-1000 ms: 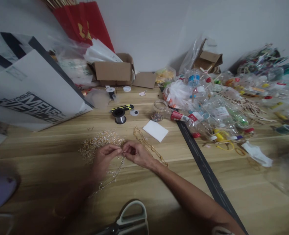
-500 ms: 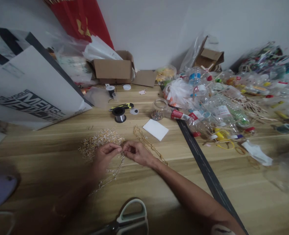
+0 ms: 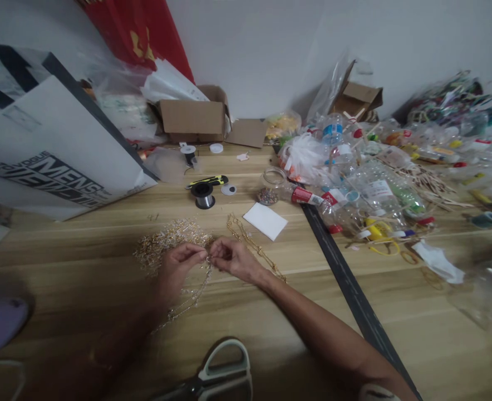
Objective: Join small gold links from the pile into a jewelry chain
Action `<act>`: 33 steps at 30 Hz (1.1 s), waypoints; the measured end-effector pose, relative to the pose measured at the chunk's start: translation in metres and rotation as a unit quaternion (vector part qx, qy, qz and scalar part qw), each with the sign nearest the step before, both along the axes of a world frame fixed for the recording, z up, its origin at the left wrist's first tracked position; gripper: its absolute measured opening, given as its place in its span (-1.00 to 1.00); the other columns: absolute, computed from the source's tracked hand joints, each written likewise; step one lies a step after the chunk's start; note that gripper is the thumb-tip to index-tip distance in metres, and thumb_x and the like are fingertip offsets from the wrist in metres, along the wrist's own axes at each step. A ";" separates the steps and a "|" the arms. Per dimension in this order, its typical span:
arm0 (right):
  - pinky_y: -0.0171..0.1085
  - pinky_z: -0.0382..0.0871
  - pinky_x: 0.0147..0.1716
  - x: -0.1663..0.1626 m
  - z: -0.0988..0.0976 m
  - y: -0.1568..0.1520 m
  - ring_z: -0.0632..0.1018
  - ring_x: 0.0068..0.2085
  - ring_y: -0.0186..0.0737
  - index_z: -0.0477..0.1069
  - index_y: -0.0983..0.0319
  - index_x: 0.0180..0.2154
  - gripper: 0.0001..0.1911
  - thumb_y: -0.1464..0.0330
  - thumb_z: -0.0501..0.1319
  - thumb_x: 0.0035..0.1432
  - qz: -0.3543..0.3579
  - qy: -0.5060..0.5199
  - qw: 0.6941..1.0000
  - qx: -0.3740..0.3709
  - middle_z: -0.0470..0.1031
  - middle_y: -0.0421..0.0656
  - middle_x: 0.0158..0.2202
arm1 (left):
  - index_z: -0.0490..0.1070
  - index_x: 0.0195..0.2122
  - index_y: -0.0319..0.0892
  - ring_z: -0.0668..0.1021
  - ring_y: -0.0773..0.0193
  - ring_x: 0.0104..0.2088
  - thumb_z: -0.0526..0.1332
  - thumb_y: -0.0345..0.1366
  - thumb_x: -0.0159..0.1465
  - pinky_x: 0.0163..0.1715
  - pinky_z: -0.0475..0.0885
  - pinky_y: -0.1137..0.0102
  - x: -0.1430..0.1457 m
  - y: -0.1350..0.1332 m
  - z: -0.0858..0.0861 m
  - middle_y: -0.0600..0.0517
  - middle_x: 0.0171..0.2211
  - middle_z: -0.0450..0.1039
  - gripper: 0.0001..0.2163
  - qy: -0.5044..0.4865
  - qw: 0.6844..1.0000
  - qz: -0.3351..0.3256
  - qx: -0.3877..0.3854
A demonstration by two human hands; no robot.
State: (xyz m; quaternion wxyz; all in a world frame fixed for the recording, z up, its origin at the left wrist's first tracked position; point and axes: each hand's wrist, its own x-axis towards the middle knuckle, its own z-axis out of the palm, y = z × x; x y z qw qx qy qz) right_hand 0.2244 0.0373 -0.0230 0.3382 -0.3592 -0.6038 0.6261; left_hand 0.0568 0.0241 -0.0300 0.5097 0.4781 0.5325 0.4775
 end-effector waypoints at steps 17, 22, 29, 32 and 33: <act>-0.40 0.18 -0.49 0.000 -0.001 -0.001 0.30 -0.48 -0.42 0.30 0.28 -0.33 -0.76 0.26 0.26 0.04 0.004 -0.003 0.999 0.033 0.30 -0.24 -0.46 | 0.47 -0.51 -0.21 0.47 0.38 -0.51 0.34 -0.33 -0.03 -0.44 0.36 0.49 0.000 0.000 -0.001 0.11 -0.57 0.47 -0.90 -0.025 0.999 0.006 -0.025; -0.41 0.17 -0.52 0.001 -0.001 -0.001 0.30 -0.50 -0.42 0.30 0.28 -0.32 -0.73 0.21 0.23 0.07 0.011 -0.006 1.000 0.017 0.29 -0.25 -0.49 | 0.47 -0.52 -0.22 0.48 0.34 -0.48 0.34 -0.33 -0.05 -0.41 0.37 0.47 0.001 -0.001 0.003 0.08 -0.54 0.49 -0.90 -0.008 1.000 0.006 -0.015; -0.43 0.11 -0.56 0.002 -0.002 0.000 0.25 -0.53 -0.45 0.34 0.30 -0.36 -0.73 0.21 0.24 0.07 0.000 -0.019 0.999 0.033 0.26 -0.28 -0.53 | 0.48 -0.53 -0.20 0.50 0.31 -0.46 0.33 -0.32 -0.04 -0.38 0.38 0.46 0.001 -0.001 0.004 0.07 -0.53 0.50 -0.92 0.010 1.000 -0.014 0.001; -0.42 0.10 -0.57 0.002 -0.003 0.001 0.24 -0.54 -0.45 0.34 0.30 -0.40 -0.72 0.19 0.24 0.06 -0.005 -0.030 0.999 0.034 0.26 -0.28 -0.55 | 0.48 -0.54 -0.20 0.50 0.30 -0.45 0.33 -0.34 -0.05 -0.38 0.38 0.45 0.002 -0.002 0.006 0.06 -0.53 0.50 -0.94 0.019 1.000 -0.016 0.011; -0.42 0.10 -0.57 0.003 -0.003 0.001 0.24 -0.54 -0.45 0.34 0.30 -0.41 -0.72 0.19 0.24 0.06 -0.004 -0.033 0.999 0.035 0.26 -0.28 -0.56 | 0.48 -0.54 -0.20 0.50 0.30 -0.45 0.33 -0.35 -0.05 -0.37 0.38 0.45 0.003 -0.002 0.007 0.06 -0.53 0.50 -0.94 0.021 1.000 -0.016 0.015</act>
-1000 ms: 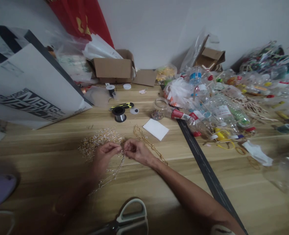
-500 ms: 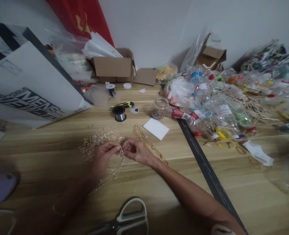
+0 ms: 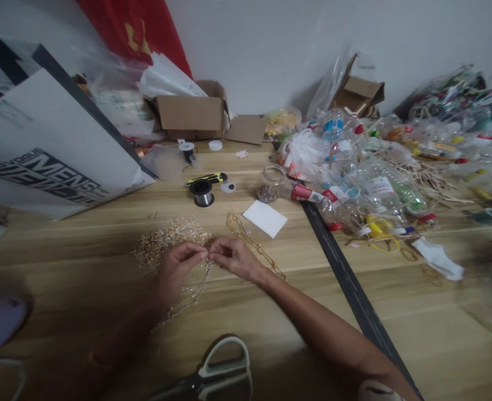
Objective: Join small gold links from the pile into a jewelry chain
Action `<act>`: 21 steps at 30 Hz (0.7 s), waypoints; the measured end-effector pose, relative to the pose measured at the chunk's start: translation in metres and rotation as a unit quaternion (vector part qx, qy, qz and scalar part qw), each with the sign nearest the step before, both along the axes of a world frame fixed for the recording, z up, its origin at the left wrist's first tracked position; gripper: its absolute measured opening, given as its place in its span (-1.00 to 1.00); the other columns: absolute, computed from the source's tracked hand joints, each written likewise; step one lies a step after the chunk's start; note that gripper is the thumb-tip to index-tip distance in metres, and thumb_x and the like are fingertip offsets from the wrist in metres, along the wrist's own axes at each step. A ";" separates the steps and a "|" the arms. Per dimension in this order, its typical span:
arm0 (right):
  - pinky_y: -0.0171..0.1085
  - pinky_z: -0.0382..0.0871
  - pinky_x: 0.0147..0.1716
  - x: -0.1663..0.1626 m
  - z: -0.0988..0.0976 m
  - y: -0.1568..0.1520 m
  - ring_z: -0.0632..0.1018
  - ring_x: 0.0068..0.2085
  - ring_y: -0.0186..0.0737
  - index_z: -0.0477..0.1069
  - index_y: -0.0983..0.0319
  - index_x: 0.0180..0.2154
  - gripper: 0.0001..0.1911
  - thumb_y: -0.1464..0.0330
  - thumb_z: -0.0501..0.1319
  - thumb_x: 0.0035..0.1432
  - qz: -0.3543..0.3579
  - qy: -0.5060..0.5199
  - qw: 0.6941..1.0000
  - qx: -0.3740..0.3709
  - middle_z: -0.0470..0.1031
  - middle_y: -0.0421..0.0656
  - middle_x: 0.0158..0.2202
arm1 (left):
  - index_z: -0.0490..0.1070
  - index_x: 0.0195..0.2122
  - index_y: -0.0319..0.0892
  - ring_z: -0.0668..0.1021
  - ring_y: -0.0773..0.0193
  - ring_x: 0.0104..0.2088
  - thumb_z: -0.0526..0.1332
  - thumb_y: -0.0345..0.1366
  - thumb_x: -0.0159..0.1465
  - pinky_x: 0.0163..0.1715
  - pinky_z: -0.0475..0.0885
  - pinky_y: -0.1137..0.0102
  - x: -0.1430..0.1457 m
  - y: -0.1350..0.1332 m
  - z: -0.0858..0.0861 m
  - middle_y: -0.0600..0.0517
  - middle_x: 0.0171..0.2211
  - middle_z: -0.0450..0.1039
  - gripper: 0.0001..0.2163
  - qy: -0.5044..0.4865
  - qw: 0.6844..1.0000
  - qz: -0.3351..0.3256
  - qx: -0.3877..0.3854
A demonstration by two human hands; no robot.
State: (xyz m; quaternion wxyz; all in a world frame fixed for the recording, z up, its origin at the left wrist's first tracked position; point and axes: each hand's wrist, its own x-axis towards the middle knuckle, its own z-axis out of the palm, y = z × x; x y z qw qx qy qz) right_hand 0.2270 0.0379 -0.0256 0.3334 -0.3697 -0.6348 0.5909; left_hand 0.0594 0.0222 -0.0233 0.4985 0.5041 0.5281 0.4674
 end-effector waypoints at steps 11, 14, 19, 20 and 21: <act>-0.42 0.20 -0.55 0.001 -0.003 0.001 0.32 -0.52 -0.43 0.34 0.28 -0.39 -0.70 0.16 0.23 0.08 -0.003 0.027 1.000 -0.014 0.31 -0.26 -0.54 | 0.46 -0.52 -0.21 0.51 0.32 -0.46 0.35 -0.33 -0.06 -0.38 0.39 0.45 -0.001 0.001 -0.005 0.06 -0.52 0.51 -0.89 -0.010 1.000 0.014 -0.016; -0.42 0.24 -0.54 0.001 -0.006 0.002 0.35 -0.52 -0.42 0.33 0.28 -0.39 -0.68 0.13 0.24 0.07 -0.016 0.041 0.999 -0.032 0.34 -0.25 -0.53 | 0.44 -0.49 -0.22 0.52 0.32 -0.46 0.37 -0.33 -0.08 -0.38 0.40 0.45 -0.001 0.001 -0.005 0.06 -0.51 0.51 -0.85 -0.022 0.999 0.026 -0.021; -0.41 0.26 -0.54 0.000 -0.007 0.003 0.37 -0.54 -0.43 0.32 0.27 -0.40 -0.66 0.11 0.25 0.04 -0.029 0.056 0.997 -0.041 0.35 -0.26 -0.56 | 0.44 -0.38 -0.22 0.54 0.31 -0.47 0.39 -0.33 -0.13 -0.40 0.41 0.45 -0.001 0.002 -0.003 0.06 -0.51 0.53 -0.74 -0.047 0.997 0.027 -0.045; -0.41 0.26 -0.55 0.000 -0.007 0.003 0.37 -0.55 -0.42 0.32 0.26 -0.40 -0.66 0.10 0.25 0.04 -0.033 0.058 0.997 -0.041 0.35 -0.26 -0.56 | 0.45 -0.37 -0.22 0.54 0.31 -0.47 0.39 -0.33 -0.13 -0.40 0.42 0.44 -0.002 0.003 -0.004 0.06 -0.51 0.54 -0.73 -0.041 0.998 0.025 -0.046; -0.41 0.27 -0.55 0.000 -0.007 0.004 0.37 -0.55 -0.42 0.32 0.26 -0.41 -0.65 0.10 0.25 0.04 -0.038 0.060 0.997 -0.042 0.35 -0.26 -0.57 | 0.46 -0.36 -0.23 0.55 0.30 -0.46 0.39 -0.32 -0.12 -0.39 0.42 0.44 -0.003 0.004 -0.005 0.04 -0.50 0.54 -0.73 -0.033 0.998 0.020 -0.043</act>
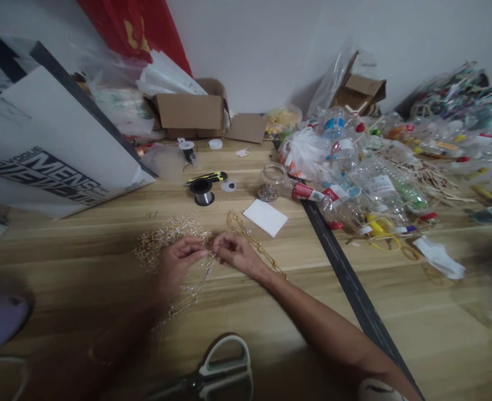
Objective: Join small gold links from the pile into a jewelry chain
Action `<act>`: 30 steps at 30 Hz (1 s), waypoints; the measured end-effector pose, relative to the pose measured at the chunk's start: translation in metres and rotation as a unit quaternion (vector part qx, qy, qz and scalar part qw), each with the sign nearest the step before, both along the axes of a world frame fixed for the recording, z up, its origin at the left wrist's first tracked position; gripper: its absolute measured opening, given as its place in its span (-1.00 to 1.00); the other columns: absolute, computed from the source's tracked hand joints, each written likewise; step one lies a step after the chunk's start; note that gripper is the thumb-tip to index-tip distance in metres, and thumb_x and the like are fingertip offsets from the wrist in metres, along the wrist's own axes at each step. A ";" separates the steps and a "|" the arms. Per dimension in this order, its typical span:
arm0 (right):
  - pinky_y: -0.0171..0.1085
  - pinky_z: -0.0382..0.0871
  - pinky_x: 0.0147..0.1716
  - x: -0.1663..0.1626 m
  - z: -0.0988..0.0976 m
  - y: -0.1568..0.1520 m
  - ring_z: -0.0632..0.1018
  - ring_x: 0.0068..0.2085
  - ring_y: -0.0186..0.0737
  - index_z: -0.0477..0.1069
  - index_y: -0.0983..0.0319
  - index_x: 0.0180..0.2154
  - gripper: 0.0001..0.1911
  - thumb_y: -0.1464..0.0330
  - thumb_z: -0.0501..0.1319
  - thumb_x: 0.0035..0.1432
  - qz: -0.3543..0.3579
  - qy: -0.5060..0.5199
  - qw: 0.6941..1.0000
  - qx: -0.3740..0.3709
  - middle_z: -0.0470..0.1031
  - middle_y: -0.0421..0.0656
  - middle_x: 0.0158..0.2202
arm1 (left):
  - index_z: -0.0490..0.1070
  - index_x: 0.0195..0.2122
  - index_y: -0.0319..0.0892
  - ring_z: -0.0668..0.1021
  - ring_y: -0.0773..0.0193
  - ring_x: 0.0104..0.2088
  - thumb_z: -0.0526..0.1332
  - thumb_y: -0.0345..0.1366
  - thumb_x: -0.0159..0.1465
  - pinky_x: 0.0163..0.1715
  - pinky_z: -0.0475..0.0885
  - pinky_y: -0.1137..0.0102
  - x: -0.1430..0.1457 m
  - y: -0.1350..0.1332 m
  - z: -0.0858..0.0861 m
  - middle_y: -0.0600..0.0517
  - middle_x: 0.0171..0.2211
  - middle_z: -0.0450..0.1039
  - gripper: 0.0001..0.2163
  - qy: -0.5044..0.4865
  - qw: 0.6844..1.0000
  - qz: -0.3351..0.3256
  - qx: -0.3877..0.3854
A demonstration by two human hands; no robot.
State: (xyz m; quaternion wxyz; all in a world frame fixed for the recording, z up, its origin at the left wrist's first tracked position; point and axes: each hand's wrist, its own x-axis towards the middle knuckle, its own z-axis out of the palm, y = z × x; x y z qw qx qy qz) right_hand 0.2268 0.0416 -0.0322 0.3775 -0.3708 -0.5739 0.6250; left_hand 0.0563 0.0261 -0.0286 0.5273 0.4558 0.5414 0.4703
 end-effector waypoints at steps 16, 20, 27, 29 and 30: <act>-0.42 0.24 -0.55 0.001 -0.004 0.001 0.33 -0.56 -0.43 0.31 0.27 -0.41 -0.68 0.13 0.23 0.07 -0.009 -0.011 1.000 0.007 0.33 -0.26 -0.57 | 0.46 -0.51 -0.18 0.48 0.29 -0.47 0.21 -0.34 0.12 -0.42 0.32 0.44 -0.007 0.000 0.000 0.05 -0.53 0.48 -0.90 0.274 0.944 -0.103 0.154; -0.43 0.21 -0.57 0.002 -0.007 0.002 0.32 -0.56 -0.44 0.31 0.27 -0.41 -0.69 0.14 0.23 0.07 -0.013 -0.017 1.000 0.019 0.31 -0.27 -0.56 | 0.41 -0.52 -0.19 0.44 0.31 -0.46 0.19 -0.34 0.14 -0.40 0.28 0.44 -0.010 0.002 0.003 0.07 -0.53 0.43 -0.88 0.315 0.929 -0.102 0.167; -0.44 0.22 -0.58 0.001 -0.005 0.001 0.33 -0.56 -0.44 0.31 0.28 -0.42 -0.73 0.19 0.22 0.08 -0.009 -0.023 0.999 0.023 0.33 -0.26 -0.56 | 0.33 -0.54 -0.20 0.47 0.30 -0.38 0.19 -0.34 0.15 -0.34 0.35 0.44 -0.007 0.003 -0.001 0.03 -0.43 0.42 -0.86 0.165 0.966 -0.109 0.169; -0.44 0.21 -0.59 0.000 -0.003 0.000 0.33 -0.56 -0.44 0.32 0.28 -0.43 -0.75 0.22 0.22 0.08 -0.006 -0.032 0.999 0.025 0.33 -0.26 -0.56 | 0.33 -0.55 -0.21 0.49 0.28 -0.32 0.21 -0.37 0.12 -0.31 0.37 0.42 -0.005 0.002 0.000 -0.01 -0.38 0.44 -0.87 0.112 0.973 -0.110 0.167; -0.44 0.20 -0.59 -0.001 -0.002 -0.001 0.33 -0.56 -0.44 0.32 0.28 -0.43 -0.76 0.23 0.22 0.08 -0.006 -0.036 0.999 0.025 0.33 -0.26 -0.57 | 0.33 -0.56 -0.21 0.49 0.28 -0.32 0.21 -0.38 0.11 -0.30 0.37 0.42 -0.004 0.001 0.001 -0.01 -0.37 0.44 -0.87 0.095 0.976 -0.107 0.163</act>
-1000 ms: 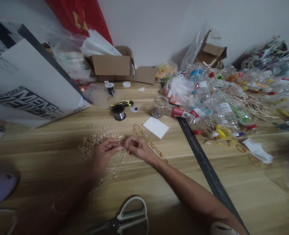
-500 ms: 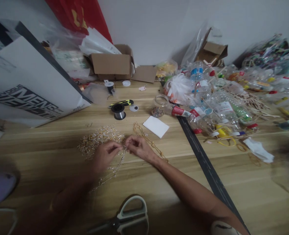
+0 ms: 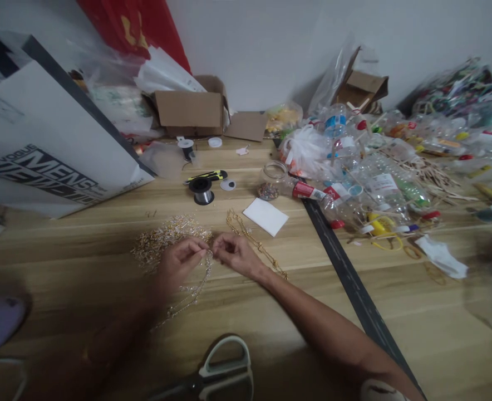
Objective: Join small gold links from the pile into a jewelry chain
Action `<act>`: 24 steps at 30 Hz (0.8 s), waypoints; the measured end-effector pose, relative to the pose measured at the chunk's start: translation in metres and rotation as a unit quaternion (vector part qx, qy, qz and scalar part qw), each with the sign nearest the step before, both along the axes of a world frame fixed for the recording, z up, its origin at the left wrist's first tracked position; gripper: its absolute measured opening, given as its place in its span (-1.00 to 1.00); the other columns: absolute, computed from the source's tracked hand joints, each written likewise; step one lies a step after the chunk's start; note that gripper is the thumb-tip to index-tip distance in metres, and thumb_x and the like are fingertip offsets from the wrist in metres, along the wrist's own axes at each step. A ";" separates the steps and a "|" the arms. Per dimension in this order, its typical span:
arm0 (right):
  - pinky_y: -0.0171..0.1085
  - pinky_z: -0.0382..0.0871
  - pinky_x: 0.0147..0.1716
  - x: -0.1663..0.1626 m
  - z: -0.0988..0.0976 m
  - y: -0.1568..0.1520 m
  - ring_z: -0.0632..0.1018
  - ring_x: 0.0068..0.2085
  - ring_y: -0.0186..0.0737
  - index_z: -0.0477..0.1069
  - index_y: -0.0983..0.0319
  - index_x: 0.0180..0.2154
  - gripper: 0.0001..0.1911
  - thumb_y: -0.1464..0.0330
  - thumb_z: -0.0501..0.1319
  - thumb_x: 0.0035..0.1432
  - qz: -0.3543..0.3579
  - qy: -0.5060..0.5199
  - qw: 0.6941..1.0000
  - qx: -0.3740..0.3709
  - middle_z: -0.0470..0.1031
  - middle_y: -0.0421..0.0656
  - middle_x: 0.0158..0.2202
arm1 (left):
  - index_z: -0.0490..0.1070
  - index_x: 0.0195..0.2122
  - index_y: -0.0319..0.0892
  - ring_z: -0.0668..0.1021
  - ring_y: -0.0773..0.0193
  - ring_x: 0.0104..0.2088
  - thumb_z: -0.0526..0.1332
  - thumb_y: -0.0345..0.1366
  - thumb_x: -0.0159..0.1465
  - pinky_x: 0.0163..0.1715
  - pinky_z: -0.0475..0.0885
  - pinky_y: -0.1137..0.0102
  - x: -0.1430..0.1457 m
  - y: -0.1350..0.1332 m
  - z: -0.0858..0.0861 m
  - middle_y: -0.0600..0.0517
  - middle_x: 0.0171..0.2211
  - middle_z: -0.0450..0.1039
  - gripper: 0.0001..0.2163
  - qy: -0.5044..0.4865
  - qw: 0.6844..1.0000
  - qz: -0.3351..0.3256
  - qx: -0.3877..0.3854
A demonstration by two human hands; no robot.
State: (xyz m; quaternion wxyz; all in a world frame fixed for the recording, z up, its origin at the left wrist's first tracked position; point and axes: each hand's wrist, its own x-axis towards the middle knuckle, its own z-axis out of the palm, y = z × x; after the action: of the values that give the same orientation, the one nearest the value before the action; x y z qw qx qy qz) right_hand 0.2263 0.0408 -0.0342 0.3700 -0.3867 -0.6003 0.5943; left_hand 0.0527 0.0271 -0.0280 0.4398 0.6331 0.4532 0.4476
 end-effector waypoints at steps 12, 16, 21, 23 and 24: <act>-0.44 0.13 -0.56 0.001 0.001 -0.002 0.29 -0.54 -0.44 0.31 0.29 -0.43 -0.82 0.30 0.19 0.11 0.007 -0.018 0.999 0.044 0.30 -0.27 -0.55 | 0.37 -0.55 -0.22 0.50 0.30 -0.37 0.25 -0.37 0.09 -0.32 0.36 0.43 0.001 0.000 -0.001 0.02 -0.43 0.47 -0.89 -0.068 0.995 0.007 -0.077; -0.42 0.13 -0.55 0.001 -0.001 -0.002 0.29 -0.51 -0.41 0.33 0.29 -0.40 -0.85 0.32 0.16 0.14 0.011 -0.042 0.995 0.090 0.31 -0.25 -0.53 | 0.37 -0.57 -0.22 0.49 0.32 -0.39 0.25 -0.36 0.08 -0.33 0.36 0.44 0.000 0.002 -0.004 0.04 -0.46 0.46 -0.88 -0.088 0.992 0.006 -0.086; -0.35 0.27 -0.39 0.001 0.000 -0.004 0.38 -0.35 -0.31 0.36 0.27 -0.39 -0.90 0.40 0.14 0.16 -0.013 -0.102 0.959 0.263 0.35 -0.15 -0.39 | 0.37 -0.58 -0.22 0.47 0.35 -0.46 0.25 -0.34 0.08 -0.38 0.36 0.46 0.000 0.003 -0.001 0.08 -0.55 0.43 -0.86 -0.078 0.990 0.011 -0.119; -0.31 0.33 -0.31 0.002 0.003 -0.005 0.41 -0.25 -0.26 0.37 0.27 -0.37 -0.93 0.43 0.13 0.16 -0.008 -0.121 0.942 0.314 0.35 -0.09 -0.29 | 0.36 -0.60 -0.22 0.46 0.36 -0.49 0.24 -0.33 0.08 -0.40 0.36 0.46 0.001 0.003 0.001 0.09 -0.58 0.42 -0.85 -0.068 0.990 0.010 -0.127; -0.29 0.35 -0.27 0.002 0.005 -0.006 0.41 -0.20 -0.24 0.37 0.27 -0.35 -0.93 0.44 0.13 0.16 -0.003 -0.132 0.934 0.332 0.34 -0.06 -0.23 | 0.36 -0.60 -0.22 0.45 0.36 -0.50 0.24 -0.33 0.09 -0.40 0.36 0.47 0.001 0.002 0.002 0.09 -0.59 0.41 -0.84 -0.064 0.990 0.008 -0.128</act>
State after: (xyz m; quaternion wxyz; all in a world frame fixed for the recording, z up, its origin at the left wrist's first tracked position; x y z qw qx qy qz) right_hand 0.2282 0.0344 -0.0293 0.3968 -0.3186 -0.8054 0.3039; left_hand 0.0536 0.0296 -0.0257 0.5418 0.5382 0.4823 0.4292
